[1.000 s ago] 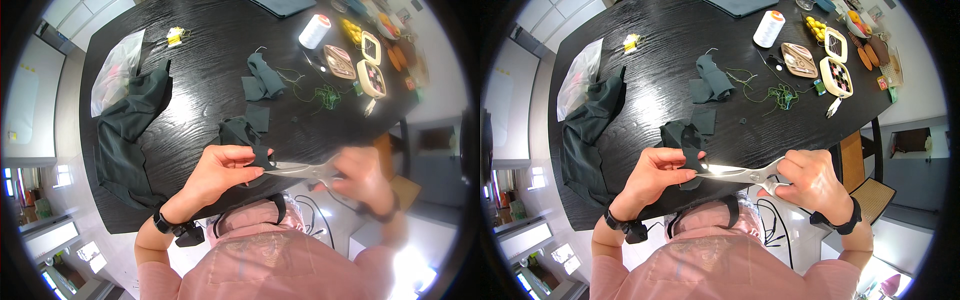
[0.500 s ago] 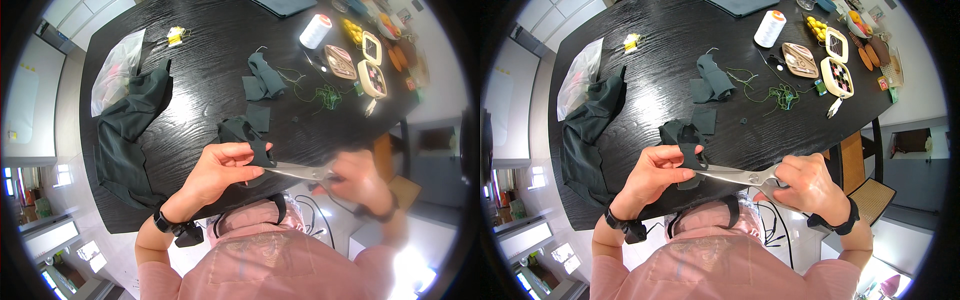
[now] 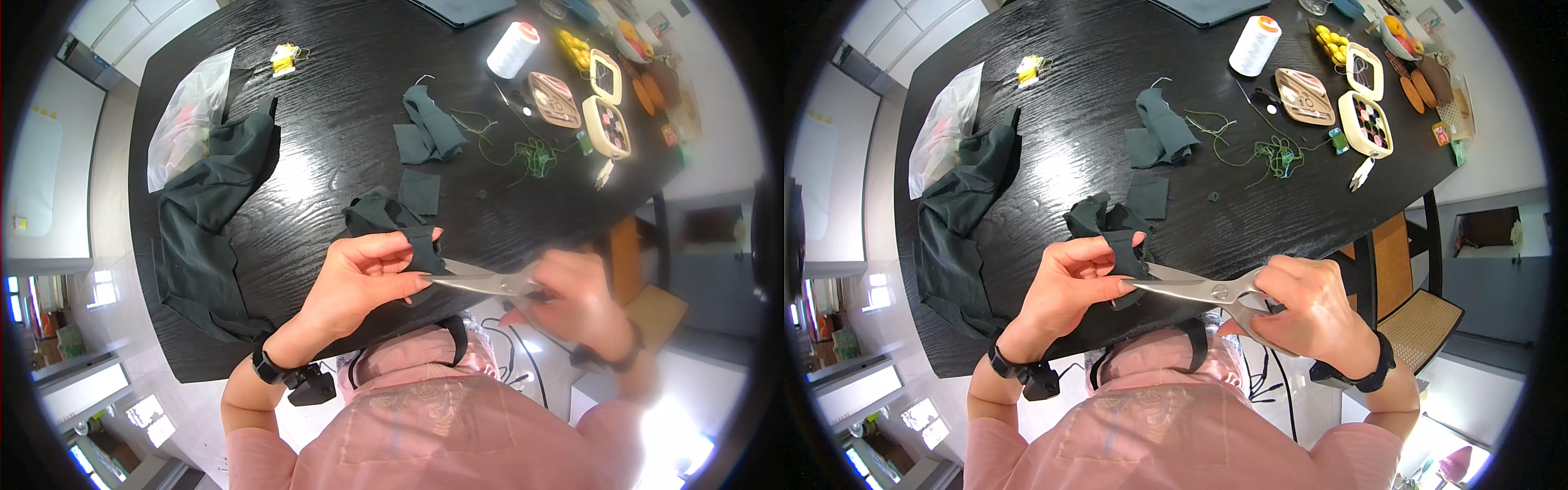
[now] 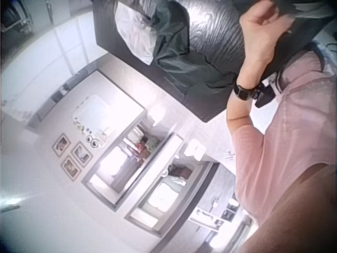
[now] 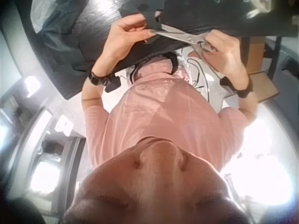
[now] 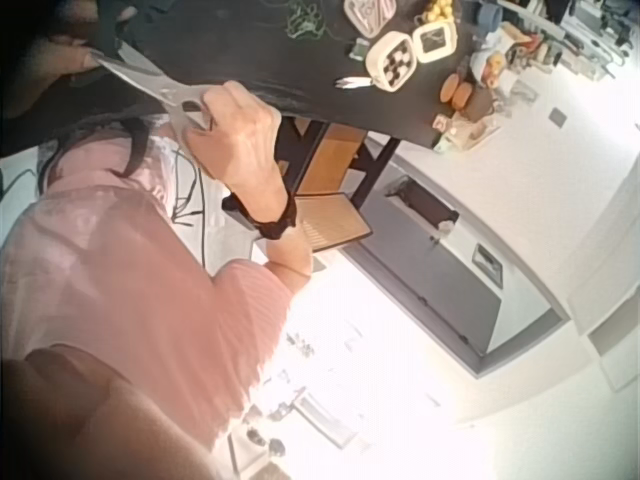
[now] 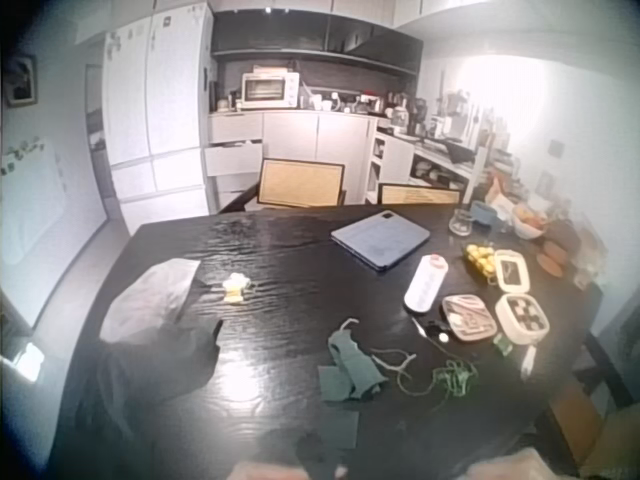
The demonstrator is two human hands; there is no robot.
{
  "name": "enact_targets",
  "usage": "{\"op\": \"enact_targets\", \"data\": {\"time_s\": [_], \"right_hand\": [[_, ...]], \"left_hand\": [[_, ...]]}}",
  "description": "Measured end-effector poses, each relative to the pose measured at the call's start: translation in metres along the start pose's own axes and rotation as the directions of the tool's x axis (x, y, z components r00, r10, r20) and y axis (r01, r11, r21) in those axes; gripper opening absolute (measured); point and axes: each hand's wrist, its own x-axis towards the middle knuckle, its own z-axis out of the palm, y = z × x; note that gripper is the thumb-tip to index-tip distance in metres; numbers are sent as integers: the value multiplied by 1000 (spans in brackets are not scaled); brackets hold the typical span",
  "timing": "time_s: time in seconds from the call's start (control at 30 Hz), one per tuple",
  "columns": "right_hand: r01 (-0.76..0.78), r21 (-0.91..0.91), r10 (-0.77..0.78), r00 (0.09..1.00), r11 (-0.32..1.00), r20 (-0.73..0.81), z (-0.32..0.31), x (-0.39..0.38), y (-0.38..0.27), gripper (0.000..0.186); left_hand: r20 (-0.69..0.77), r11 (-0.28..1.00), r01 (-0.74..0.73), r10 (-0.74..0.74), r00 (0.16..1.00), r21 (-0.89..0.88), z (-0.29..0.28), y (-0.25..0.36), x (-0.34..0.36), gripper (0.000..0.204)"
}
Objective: The person uses shears to cut a strip from a piece of dark green fabric and then cuts several smaller rectangular segments from that strip, leaving them on the table.
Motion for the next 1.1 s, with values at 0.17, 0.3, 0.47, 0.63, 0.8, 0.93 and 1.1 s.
{"op": "enact_targets", "data": {"time_s": [0.17, 0.3, 0.47, 0.63, 0.8, 0.93, 1.1], "right_hand": [[0, 26, 0, 1000, 1000, 4, -1, 5, -1, 29], [18, -9, -18, 1000, 1000, -26, -6, 11, 0, 35], [46, -39, -46, 999, 998, 10, -11, 13, 2, 49], [88, -43, -86, 995, 995, 47, -15, 13, 6, 46], [89, -54, -86, 995, 995, 55, -12, 8, 6, 40], [81, -22, -80, 996, 997, 46, -6, 4, 7, 29], [77, -39, -75, 997, 996, 33, 1, 0, 8, 28]], "left_hand": [[-7, 1000, -18, 18, 1000, 25, -2, -2, 0, 49], [-11, 995, 6, -5, 1000, 97, 1, 3, 1, 49], [-35, 996, -5, 8, 999, 92, -1, -1, -1, 49], [-26, 993, -17, 20, 999, 119, 1, 5, -1, 49], [-28, 992, 12, -8, 1000, 125, 6, 11, -1, 50], [-44, 995, 4, 0, 999, 100, 6, 7, -2, 50], [-70, 999, -1, 4, 998, 44, 7, 5, -1, 52]]}}
